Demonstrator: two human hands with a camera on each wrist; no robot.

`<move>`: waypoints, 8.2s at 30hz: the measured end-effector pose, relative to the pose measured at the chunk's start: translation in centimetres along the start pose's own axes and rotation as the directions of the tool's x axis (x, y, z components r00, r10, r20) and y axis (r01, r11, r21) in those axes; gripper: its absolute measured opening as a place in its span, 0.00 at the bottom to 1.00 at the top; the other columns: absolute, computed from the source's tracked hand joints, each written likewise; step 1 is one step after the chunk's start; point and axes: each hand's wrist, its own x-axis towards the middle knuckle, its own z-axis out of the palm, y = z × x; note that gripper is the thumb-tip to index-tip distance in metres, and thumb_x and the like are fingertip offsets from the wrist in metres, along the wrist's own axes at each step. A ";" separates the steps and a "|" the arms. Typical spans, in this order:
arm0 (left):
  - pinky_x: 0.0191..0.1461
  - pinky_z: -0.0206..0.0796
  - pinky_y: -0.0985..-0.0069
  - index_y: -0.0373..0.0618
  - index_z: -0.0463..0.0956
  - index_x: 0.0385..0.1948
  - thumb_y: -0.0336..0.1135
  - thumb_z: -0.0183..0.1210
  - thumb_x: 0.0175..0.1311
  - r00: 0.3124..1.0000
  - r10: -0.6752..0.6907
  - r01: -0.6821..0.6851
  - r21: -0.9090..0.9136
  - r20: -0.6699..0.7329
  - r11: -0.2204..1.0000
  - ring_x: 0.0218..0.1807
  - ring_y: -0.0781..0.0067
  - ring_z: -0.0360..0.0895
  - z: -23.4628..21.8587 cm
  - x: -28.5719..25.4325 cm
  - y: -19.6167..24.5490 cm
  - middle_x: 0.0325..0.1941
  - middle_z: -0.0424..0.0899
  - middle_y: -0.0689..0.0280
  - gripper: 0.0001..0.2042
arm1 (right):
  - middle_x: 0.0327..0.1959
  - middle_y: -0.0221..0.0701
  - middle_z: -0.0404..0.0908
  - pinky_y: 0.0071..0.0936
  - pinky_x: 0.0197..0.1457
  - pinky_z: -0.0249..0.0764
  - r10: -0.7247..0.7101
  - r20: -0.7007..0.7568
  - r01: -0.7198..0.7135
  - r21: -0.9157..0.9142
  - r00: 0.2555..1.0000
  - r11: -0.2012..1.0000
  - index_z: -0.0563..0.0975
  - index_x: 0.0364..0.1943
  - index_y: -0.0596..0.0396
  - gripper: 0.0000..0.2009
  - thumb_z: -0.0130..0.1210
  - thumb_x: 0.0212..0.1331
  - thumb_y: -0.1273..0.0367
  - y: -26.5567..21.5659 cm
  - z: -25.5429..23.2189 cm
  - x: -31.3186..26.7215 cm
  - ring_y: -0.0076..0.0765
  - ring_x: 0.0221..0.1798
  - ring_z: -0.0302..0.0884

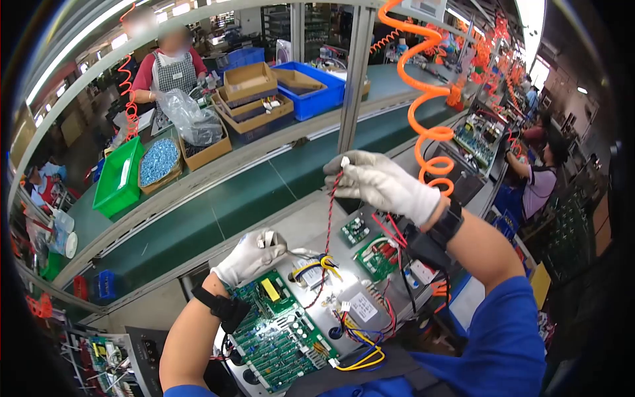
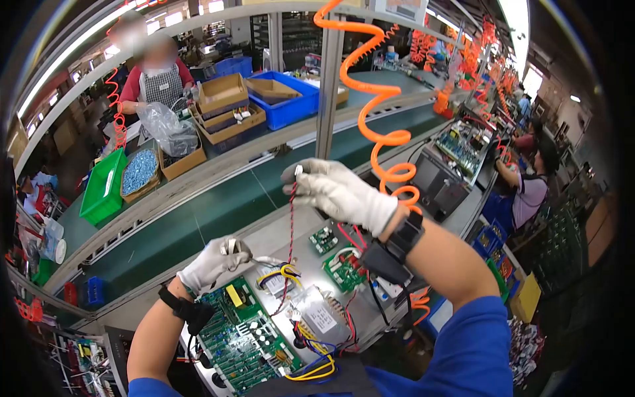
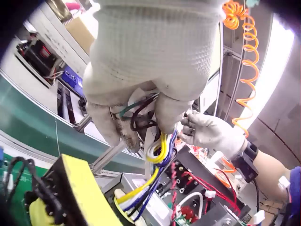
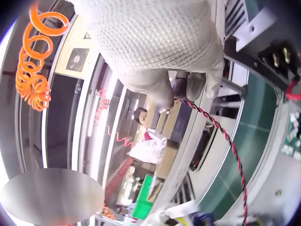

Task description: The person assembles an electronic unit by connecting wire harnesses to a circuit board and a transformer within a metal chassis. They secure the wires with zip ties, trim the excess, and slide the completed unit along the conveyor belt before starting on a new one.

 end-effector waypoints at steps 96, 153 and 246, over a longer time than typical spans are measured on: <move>0.54 0.69 0.77 0.32 0.75 0.42 0.33 0.58 0.65 0.983 0.039 -0.085 -0.256 -0.177 0.963 0.45 0.76 0.76 4.4 -2.1 1.7 0.40 0.81 0.64 0.12 | 0.32 0.40 0.85 0.38 0.40 0.79 0.443 -0.042 0.194 -0.858 0.896 -0.475 0.84 0.32 0.56 0.12 0.61 0.41 0.69 3.1 -1.4 0.6 0.47 0.39 0.83; 0.57 0.65 0.76 0.35 0.65 0.62 0.30 0.56 0.66 0.941 0.337 -0.324 0.200 -0.039 0.925 0.52 0.76 0.72 15.3 -3.3 16.4 0.54 0.76 0.62 0.23 | 0.27 0.27 0.71 0.22 0.31 0.68 -0.145 0.179 0.229 -0.703 0.973 0.673 0.75 0.49 0.56 0.13 0.46 0.70 0.63 -0.2 2.8 -17.6 0.16 0.28 0.70; 0.57 0.66 0.65 0.36 0.75 0.47 0.37 0.50 0.58 0.662 -0.178 -0.433 0.566 0.728 0.702 0.52 0.51 0.76 8.7 10.5 3.2 0.47 0.78 0.51 0.19 | 0.22 0.38 0.79 0.33 0.29 0.77 0.479 -0.219 -0.298 -0.950 0.850 0.094 0.75 0.30 0.65 0.15 0.40 0.64 0.68 9.7 -2.7 -9.6 0.37 0.24 0.79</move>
